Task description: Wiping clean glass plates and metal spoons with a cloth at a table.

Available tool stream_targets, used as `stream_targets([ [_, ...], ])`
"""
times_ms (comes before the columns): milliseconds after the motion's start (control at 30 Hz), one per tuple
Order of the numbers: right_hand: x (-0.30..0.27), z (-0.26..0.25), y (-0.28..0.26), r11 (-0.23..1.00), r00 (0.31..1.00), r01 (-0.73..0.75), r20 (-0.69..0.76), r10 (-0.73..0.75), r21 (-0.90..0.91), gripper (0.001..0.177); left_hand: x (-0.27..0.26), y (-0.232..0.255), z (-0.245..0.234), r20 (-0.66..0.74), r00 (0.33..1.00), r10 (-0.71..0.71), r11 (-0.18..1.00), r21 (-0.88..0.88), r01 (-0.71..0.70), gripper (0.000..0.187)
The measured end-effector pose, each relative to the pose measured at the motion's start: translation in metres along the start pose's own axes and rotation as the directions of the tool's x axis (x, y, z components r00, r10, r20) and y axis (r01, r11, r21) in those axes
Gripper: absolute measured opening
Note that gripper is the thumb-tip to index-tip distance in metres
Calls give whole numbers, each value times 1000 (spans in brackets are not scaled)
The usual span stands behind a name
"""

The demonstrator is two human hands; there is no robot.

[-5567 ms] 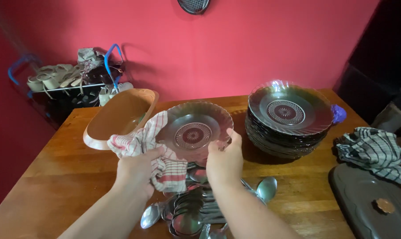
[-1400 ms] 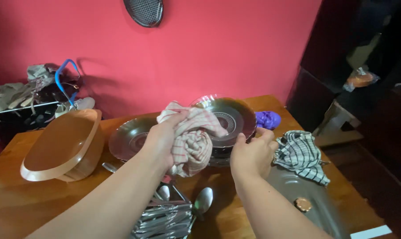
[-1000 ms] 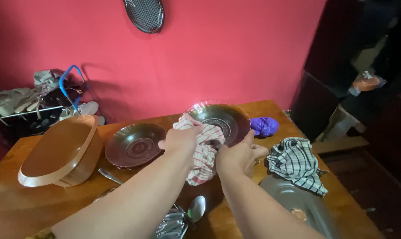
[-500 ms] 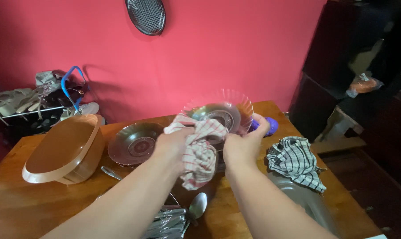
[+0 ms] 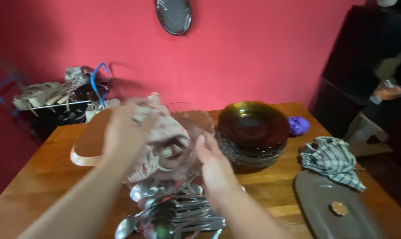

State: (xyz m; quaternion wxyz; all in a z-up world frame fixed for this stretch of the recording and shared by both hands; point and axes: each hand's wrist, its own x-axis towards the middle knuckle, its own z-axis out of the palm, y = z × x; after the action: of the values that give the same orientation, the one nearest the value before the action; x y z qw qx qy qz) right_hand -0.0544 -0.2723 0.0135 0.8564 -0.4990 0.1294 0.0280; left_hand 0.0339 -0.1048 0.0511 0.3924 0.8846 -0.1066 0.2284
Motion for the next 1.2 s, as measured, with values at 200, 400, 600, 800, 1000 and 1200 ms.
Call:
stream_targets([
  [200, 21, 35, 45, 939, 964, 265, 80, -253, -221, 63, -46, -29, -18, 210, 835, 508, 832, 131, -539, 50],
  [400, 6, 47, 35, 931, 969, 248, 85, -233, -267, 62, -22, -40, -75, 543, 798, -261, 818, 563, -115, 42],
  [600, 2, 82, 15, 937, 990, 108, 120, -72, -333, 64, -40, -20, -41, 88, 988, 123, 990, -84, -116, 38],
  [800, 14, 56, 9, 925, 960, 280, 94, -264, -256, 58, -43, -79, -66, 426, 748, 509, 836, -39, -548, 56],
  [1000, 24, 69, 33, 931, 942, 258, 282, -184, -256, 59, -28, -58, -40, -39, 992, 120, 982, 155, -112, 60],
  [1200, 15, 45, 10, 929, 961, 273, 113, -252, -251, 55, -64, -70, -66, 471, 703, 533, 826, -110, -552, 75],
])
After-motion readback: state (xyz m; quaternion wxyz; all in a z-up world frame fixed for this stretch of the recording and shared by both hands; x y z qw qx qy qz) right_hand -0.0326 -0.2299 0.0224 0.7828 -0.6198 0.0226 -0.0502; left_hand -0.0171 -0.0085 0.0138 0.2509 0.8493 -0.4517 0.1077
